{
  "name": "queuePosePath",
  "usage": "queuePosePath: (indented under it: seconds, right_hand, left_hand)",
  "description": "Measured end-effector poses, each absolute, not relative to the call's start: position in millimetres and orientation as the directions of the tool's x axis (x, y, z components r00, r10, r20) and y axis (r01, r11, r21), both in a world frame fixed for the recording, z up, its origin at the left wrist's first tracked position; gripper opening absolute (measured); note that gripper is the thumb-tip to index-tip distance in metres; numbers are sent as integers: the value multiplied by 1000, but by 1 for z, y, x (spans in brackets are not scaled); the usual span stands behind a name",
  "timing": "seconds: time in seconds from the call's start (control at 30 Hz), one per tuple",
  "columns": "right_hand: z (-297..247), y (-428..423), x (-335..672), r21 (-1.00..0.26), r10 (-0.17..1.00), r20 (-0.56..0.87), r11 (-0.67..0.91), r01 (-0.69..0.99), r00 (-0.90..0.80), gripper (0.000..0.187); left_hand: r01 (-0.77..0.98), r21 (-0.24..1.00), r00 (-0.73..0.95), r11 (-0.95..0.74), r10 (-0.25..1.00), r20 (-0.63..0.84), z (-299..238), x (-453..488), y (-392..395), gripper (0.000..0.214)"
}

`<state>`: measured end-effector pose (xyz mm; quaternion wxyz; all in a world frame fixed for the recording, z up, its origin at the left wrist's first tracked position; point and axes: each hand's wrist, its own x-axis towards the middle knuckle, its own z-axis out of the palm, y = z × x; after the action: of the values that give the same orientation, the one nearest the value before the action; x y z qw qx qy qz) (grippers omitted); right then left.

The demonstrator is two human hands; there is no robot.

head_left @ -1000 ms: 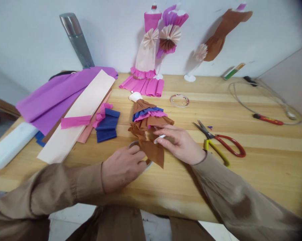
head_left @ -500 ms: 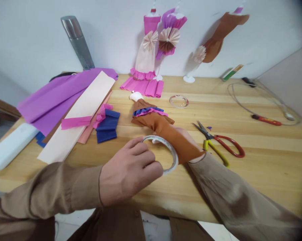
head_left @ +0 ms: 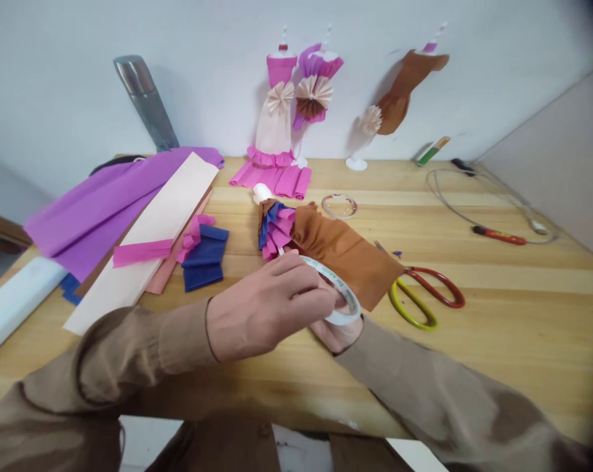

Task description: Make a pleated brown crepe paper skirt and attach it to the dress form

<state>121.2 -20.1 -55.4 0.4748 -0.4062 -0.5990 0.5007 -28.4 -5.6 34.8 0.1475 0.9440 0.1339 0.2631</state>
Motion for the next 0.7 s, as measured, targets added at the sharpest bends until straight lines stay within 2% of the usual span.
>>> queuePosePath:
  seconds: [0.07, 0.13, 0.2, 0.33, 0.43, 0.57, 0.7]
  right_hand:
    - [-52, -26, 116, -964, 980, 119, 76, -254, -158, 37]
    - [-47, -30, 110, -856, 991, 42, -29, -516, -124, 25]
    - [-43, -31, 104, -761, 991, -33, -109, -640, -130, 26]
    - [-40, -35, 99, -692, 977, -163, -210, -690, -134, 37]
    - [-40, -40, 99, -699, 968, -199, -251, -669, -156, 32]
    - [-40, -43, 97, -696, 944, -255, -328, -639, -208, 19]
    - [-37, -38, 94, -677, 953, -250, -297, -673, -169, 15]
  left_hand:
    - [136, 410, 817, -902, 337, 468, 34, -32, -1, 21]
    - [119, 473, 795, -873, 369, 480, 36, -37, 6, 18]
    - [119, 533, 784, -837, 409, 467, 39, -43, 15, 16]
    - [125, 615, 782, -779, 458, 422, 41, -52, 35, 24]
    - [126, 657, 787, -743, 478, 390, 35, -55, 45, 28]
    - [109, 814, 746, -571, 588, 313, 25, -54, 52, 34]
    - [111, 865, 677, -490, 674, 296, 27, -49, 56, 37]
